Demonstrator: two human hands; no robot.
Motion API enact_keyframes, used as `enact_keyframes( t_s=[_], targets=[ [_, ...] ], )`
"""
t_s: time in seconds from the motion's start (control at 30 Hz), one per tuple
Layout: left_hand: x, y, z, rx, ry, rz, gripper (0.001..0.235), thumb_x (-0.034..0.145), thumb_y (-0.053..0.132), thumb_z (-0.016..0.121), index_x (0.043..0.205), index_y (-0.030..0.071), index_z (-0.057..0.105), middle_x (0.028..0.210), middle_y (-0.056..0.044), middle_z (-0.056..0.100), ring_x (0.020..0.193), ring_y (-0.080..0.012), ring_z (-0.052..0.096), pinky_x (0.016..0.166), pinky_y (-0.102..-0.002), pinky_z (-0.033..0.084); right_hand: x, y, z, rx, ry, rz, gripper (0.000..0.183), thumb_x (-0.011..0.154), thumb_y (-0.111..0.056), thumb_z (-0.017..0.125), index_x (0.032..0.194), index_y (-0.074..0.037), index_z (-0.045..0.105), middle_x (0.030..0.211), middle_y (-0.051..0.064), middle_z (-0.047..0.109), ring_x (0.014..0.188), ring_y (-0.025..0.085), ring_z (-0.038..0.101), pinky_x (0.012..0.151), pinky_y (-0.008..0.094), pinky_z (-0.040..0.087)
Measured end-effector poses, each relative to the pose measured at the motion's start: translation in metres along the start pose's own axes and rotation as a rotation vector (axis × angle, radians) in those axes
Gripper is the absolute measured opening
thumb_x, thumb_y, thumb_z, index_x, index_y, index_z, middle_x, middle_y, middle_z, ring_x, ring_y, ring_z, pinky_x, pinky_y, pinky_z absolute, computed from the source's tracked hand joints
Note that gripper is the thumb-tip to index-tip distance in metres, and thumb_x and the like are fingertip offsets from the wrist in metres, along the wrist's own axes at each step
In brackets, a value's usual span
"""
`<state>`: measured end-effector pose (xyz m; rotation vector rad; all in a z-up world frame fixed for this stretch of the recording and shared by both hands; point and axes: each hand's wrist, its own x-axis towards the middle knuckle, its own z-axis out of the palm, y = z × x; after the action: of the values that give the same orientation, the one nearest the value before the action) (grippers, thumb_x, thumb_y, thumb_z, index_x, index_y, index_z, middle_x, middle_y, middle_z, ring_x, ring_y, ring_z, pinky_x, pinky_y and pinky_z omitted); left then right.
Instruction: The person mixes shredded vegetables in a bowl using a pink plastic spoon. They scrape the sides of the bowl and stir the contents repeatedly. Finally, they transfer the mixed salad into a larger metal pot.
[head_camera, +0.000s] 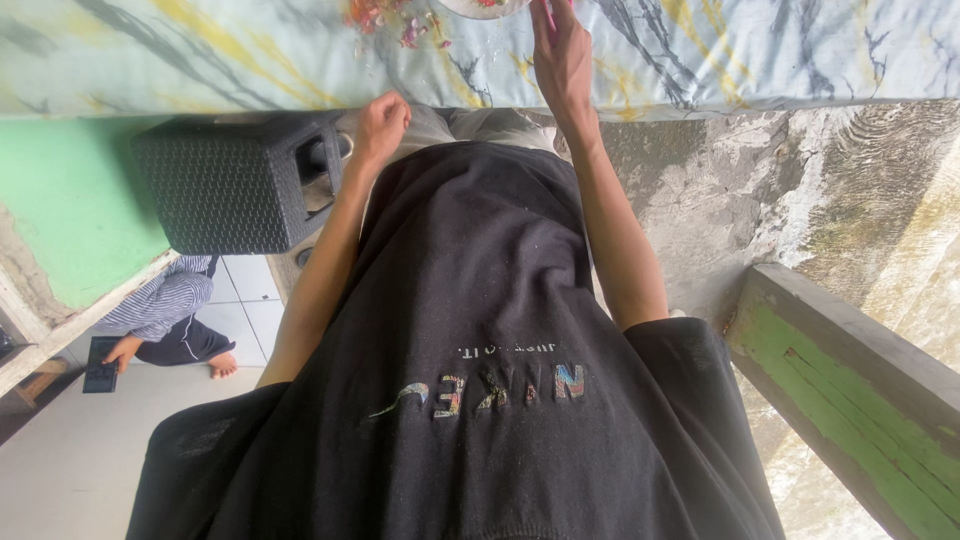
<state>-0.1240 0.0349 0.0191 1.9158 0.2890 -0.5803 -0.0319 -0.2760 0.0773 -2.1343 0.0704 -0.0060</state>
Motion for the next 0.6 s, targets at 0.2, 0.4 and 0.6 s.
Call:
enact_keyframes(
  t_s=[0.2, 0.4, 0.6],
  targets=[
    [-0.003, -0.001, -0.015, -0.105, 0.037, -0.001, 0.010, 0.098, 0.009, 0.057, 0.094, 0.004, 0.065, 0.085, -0.003, 0.069, 0.078, -0.0111, 0.067, 0.072, -0.027, 0.055, 0.000, 0.014, 0.002, -0.095, 0.064, -0.053, 0.026, 0.112, -0.026, 0.056, 0.118, -0.003, 0.065, 0.062, 0.010, 0.050, 0.051, 0.014, 0.038, 0.050, 0.034, 0.034],
    [-0.009, -0.006, -0.022, 0.002, -0.006, 0.050, 0.008, 0.099, 0.004, 0.060, 0.103, 0.004, 0.066, 0.093, -0.006, 0.073, 0.086, -0.0137, 0.069, 0.079, -0.028, 0.052, 0.005, 0.021, -0.001, 0.516, -0.084, 0.204, 0.033, 0.116, -0.031, 0.058, 0.100, -0.002, 0.060, 0.071, 0.000, 0.048, 0.059, 0.009, 0.037, 0.052, 0.031, 0.028],
    [-0.008, 0.000, -0.022, 0.037, -0.021, 0.012, 0.010, 0.097, 0.002, 0.061, 0.107, 0.004, 0.065, 0.097, -0.007, 0.076, 0.085, -0.0131, 0.069, 0.076, -0.028, 0.051, 0.010, 0.005, -0.003, 0.359, -0.175, 0.103, 0.032, 0.110, -0.039, 0.055, 0.115, -0.009, 0.064, 0.064, -0.005, 0.046, 0.054, 0.003, 0.036, 0.047, 0.025, 0.031]
  ],
)
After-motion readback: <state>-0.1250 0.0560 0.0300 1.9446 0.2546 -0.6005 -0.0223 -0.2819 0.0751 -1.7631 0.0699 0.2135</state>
